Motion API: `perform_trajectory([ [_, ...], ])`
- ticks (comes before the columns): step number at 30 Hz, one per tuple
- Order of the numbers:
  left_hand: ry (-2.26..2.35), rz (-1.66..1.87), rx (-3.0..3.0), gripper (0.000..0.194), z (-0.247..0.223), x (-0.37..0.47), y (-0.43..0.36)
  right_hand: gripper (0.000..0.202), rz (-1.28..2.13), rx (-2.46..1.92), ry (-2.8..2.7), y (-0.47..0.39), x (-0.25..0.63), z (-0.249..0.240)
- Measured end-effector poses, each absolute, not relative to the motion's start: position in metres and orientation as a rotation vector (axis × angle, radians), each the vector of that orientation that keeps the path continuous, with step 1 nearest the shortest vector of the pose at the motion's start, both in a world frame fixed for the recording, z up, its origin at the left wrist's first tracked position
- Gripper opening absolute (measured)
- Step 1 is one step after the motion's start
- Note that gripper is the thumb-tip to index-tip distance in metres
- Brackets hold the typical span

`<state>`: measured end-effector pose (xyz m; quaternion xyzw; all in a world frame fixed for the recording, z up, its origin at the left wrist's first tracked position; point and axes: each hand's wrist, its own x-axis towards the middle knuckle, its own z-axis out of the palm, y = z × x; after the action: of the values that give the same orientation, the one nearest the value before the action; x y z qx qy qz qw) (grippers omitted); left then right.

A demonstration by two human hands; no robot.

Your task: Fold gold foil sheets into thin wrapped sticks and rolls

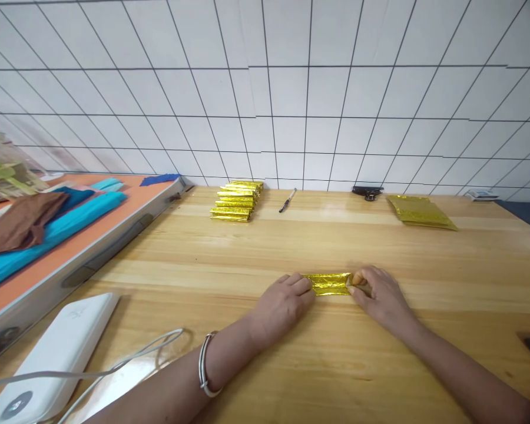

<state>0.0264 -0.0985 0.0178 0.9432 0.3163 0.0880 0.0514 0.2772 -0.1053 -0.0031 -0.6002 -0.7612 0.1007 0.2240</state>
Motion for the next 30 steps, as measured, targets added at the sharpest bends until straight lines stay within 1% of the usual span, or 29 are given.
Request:
perform_trajectory([
  [4, 0.864, 0.16, 2.964, 0.021, 0.018, 0.027, -0.102, 0.005, 0.372, -1.613, -2.078, -0.103, 0.282, -0.004],
  [8, 0.98, 0.108, 2.934, 0.019, 0.023, 0.031, -0.111, 0.006, 0.426, -1.578, -2.075, -0.104, 0.283, -0.003],
  [11, 1.022, 0.123, 2.915, 0.029, 0.028, 0.037, -0.118, 0.008, 0.43, -1.57, -2.071, -0.106, 0.282, -0.003],
  [13, 1.033, 0.112, 2.93, 0.031, 0.029, 0.042, -0.122, 0.008, 0.413, -1.56, -2.064, -0.107, 0.281, -0.004],
  [16, 1.056, 0.089, 2.951, 0.025, 0.028, 0.05, -0.126, 0.007, 0.371, -1.571, -2.043, -0.11, 0.28, -0.005],
  [19, 1.081, 0.1, 2.966, 0.025, 0.028, 0.053, -0.129, 0.006, 0.324, -1.601, -2.042, -0.112, 0.278, -0.003],
  [22, 1.103, 0.115, 2.956, 0.026, 0.029, 0.054, -0.132, 0.009, 0.18, -1.627, -2.089, -0.117, 0.276, 0.002],
  [24, 1.126, 0.134, 2.945, 0.027, 0.03, 0.055, -0.134, 0.012, 0.011, -1.595, -2.151, -0.124, 0.271, 0.005],
  [26, 1.14, 0.144, 2.932, 0.027, 0.03, 0.057, -0.135, 0.021, -0.122, -1.461, -2.277, -0.134, 0.264, 0.005],
  [28, 1.153, 0.143, 2.913, 0.026, 0.029, 0.058, -0.136, 0.03, -0.15, -1.26, -2.456, -0.145, 0.253, 0.004],
  [30, 1.158, 0.146, 2.902, 0.024, 0.029, 0.058, -0.137, 0.037, -0.157, -1.224, -2.539, -0.153, 0.245, 0.001],
])
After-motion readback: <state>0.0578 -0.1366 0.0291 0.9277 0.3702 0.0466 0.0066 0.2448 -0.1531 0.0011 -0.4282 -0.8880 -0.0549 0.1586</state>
